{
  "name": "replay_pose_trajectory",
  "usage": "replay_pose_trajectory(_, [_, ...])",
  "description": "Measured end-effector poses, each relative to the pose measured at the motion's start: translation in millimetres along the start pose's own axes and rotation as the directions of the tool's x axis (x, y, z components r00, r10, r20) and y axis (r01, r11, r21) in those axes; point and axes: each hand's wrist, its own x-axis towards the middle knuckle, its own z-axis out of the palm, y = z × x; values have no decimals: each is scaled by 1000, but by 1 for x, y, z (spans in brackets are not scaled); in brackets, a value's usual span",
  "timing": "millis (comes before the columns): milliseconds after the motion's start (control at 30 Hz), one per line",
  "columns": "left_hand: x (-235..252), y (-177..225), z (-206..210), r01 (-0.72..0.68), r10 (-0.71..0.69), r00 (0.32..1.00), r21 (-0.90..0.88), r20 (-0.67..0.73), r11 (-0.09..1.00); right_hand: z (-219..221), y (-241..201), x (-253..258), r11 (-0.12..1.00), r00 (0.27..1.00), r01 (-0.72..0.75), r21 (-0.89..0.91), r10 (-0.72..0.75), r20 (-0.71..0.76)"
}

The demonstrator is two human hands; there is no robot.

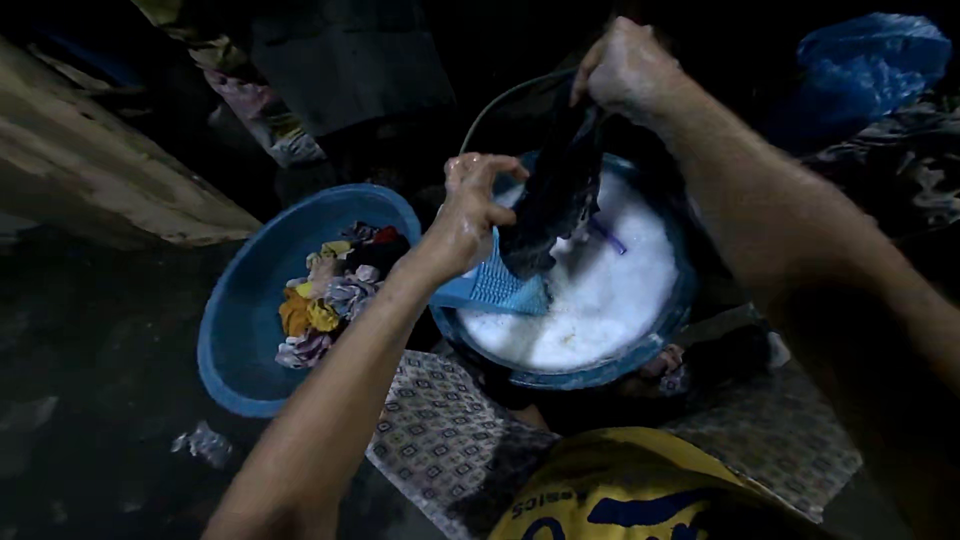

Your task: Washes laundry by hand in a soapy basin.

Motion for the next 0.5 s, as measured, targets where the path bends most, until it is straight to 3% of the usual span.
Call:
replay_pose_trajectory(67, [-21,-21,11,-11,11,1000,-72,-3,997,38,-1,18,971,996,92,219,-93,-3])
replay_pose_trajectory(133, [-48,-54,26,149,-138,980,-66,147,987,88,3,31,833,965,153,532,-242,101])
replay_pose_trajectory(167, [-65,-71,34,280,-273,925,13,265,960,115,11,36,735,933,94,672,-299,197])
replay_pose_trajectory(200, [-80,-85,43,419,-430,822,115,374,901,140,25,42,691,911,42,722,-323,256])
replay_pose_trajectory(233, [-97,-101,54,503,-535,739,193,409,843,159,45,45,747,915,32,664,-289,281])
replay_pose_trajectory(300, [-119,-121,65,570,-627,649,271,430,776,181,103,42,965,958,56,255,-124,260])
replay_pose_trajectory(367, [-115,-121,63,631,-667,585,257,462,732,200,171,19,986,956,-113,-120,141,258])
replay_pose_trajectory(433, [-108,-120,66,651,-696,549,285,463,704,217,221,-11,945,917,-264,-191,307,254])
replay_pose_trajectory(500, [-105,-118,79,662,-735,534,333,419,671,229,245,-35,969,946,-222,-108,241,216])
